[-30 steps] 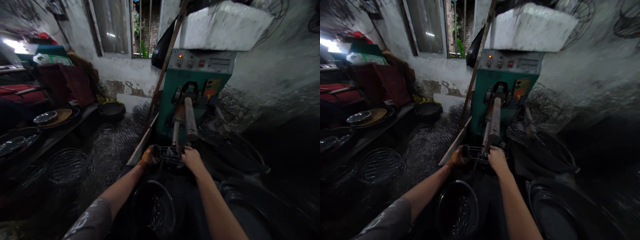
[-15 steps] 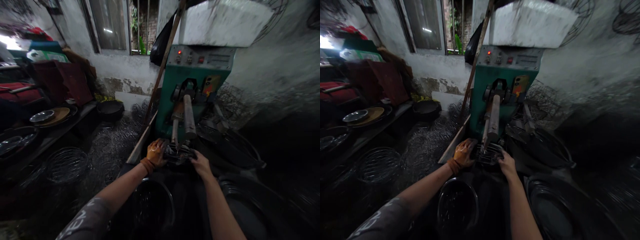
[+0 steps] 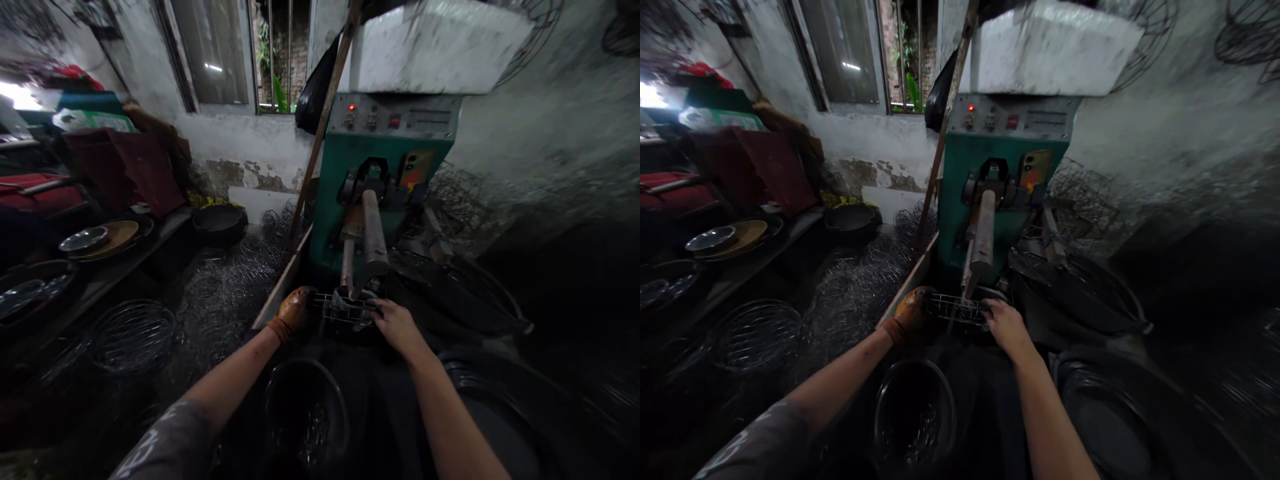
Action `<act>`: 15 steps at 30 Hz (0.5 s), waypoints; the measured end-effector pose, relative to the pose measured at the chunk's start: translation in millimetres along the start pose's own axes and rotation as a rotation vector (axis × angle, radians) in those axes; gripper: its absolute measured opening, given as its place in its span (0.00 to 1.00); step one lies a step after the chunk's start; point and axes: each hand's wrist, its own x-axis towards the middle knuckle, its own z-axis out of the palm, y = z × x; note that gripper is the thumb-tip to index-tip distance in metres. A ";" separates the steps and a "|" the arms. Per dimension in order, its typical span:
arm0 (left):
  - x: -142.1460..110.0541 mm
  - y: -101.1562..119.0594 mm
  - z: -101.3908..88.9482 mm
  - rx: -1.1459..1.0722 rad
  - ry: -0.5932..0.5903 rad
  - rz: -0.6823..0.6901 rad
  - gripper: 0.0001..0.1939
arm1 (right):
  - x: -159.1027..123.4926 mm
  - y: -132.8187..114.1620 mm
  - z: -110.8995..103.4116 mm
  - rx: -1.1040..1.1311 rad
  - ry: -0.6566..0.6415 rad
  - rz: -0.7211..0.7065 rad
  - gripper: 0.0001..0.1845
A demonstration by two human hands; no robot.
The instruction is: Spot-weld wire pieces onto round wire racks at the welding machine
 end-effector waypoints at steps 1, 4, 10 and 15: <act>0.7 -2.8 -2.0 -0.057 -0.004 -0.007 0.21 | 2.2 -3.7 -0.2 -0.020 -0.018 -0.025 0.17; 4.4 -13.1 -5.7 -0.117 -0.010 0.021 0.18 | 7.5 -13.4 -2.3 -0.080 -0.077 -0.067 0.17; 6.1 -32.2 -5.0 -0.122 -0.024 0.005 0.16 | 18.6 -33.0 -10.2 -0.198 -0.181 -0.016 0.16; 5.7 -42.9 0.8 0.038 -0.023 0.073 0.32 | 30.1 -48.5 -16.0 -0.276 -0.229 0.010 0.17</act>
